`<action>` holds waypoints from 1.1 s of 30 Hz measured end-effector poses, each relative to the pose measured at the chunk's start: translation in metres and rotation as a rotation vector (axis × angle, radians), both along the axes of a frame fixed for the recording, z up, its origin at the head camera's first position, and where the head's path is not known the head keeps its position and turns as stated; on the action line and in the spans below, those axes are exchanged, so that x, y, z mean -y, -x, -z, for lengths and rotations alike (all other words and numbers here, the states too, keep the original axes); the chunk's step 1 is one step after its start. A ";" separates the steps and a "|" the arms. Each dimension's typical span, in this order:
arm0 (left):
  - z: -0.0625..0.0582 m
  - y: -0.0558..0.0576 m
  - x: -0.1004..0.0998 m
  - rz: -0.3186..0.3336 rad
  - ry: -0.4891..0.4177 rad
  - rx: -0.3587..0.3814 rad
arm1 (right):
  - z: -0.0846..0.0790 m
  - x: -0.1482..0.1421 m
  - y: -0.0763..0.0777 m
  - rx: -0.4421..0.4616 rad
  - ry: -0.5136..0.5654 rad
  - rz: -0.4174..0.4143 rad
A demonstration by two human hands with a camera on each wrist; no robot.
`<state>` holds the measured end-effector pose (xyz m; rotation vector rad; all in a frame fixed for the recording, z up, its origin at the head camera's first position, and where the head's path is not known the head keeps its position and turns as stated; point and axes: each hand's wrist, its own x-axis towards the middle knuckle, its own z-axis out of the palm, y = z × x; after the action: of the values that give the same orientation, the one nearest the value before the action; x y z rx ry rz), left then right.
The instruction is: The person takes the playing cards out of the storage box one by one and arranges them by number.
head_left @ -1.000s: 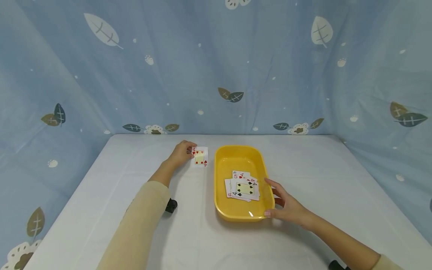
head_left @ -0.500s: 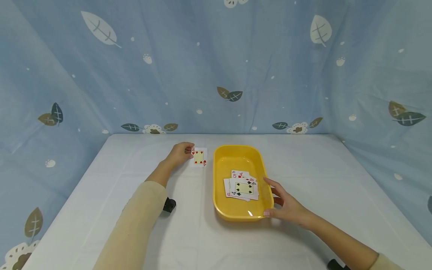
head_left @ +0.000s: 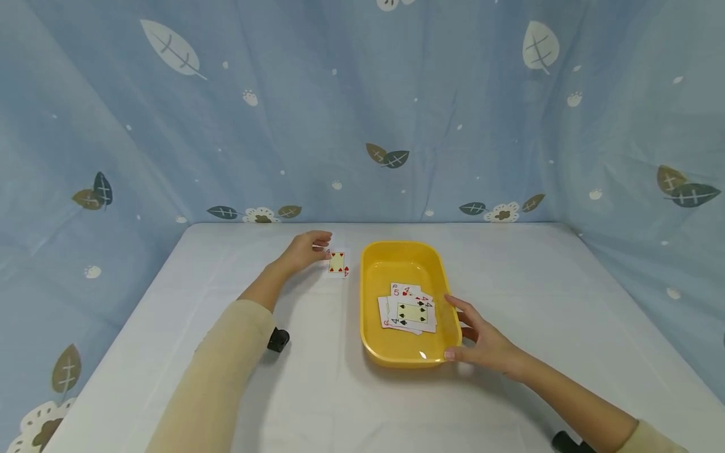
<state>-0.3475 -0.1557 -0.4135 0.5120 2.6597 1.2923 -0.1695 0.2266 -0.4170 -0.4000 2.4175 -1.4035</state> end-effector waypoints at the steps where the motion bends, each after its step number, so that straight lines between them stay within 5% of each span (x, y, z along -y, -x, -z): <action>1: -0.002 0.000 -0.001 0.010 -0.003 -0.007 | 0.000 0.000 0.000 0.000 0.003 0.001; 9: -0.017 -0.009 -0.008 0.152 0.052 -0.088 | 0.002 -0.002 0.002 -0.007 0.013 -0.015; 16: -0.024 -0.017 -0.013 0.270 0.027 0.015 | 0.002 -0.002 0.002 -0.015 0.022 -0.026; 23: -0.036 -0.022 -0.018 0.312 -0.015 0.062 | 0.003 -0.003 0.003 -0.039 0.034 -0.044; 27: -0.043 -0.025 -0.027 0.350 -0.037 0.055 | 0.004 -0.003 0.003 -0.039 0.034 -0.041; 33: -0.046 -0.034 -0.047 0.489 -0.059 -0.008 | 0.004 -0.003 0.003 -0.035 0.032 -0.041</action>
<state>-0.3134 -0.1088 -0.3679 1.0915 2.2930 1.2107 -0.1722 0.2296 -0.4211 -0.4830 2.4035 -1.4312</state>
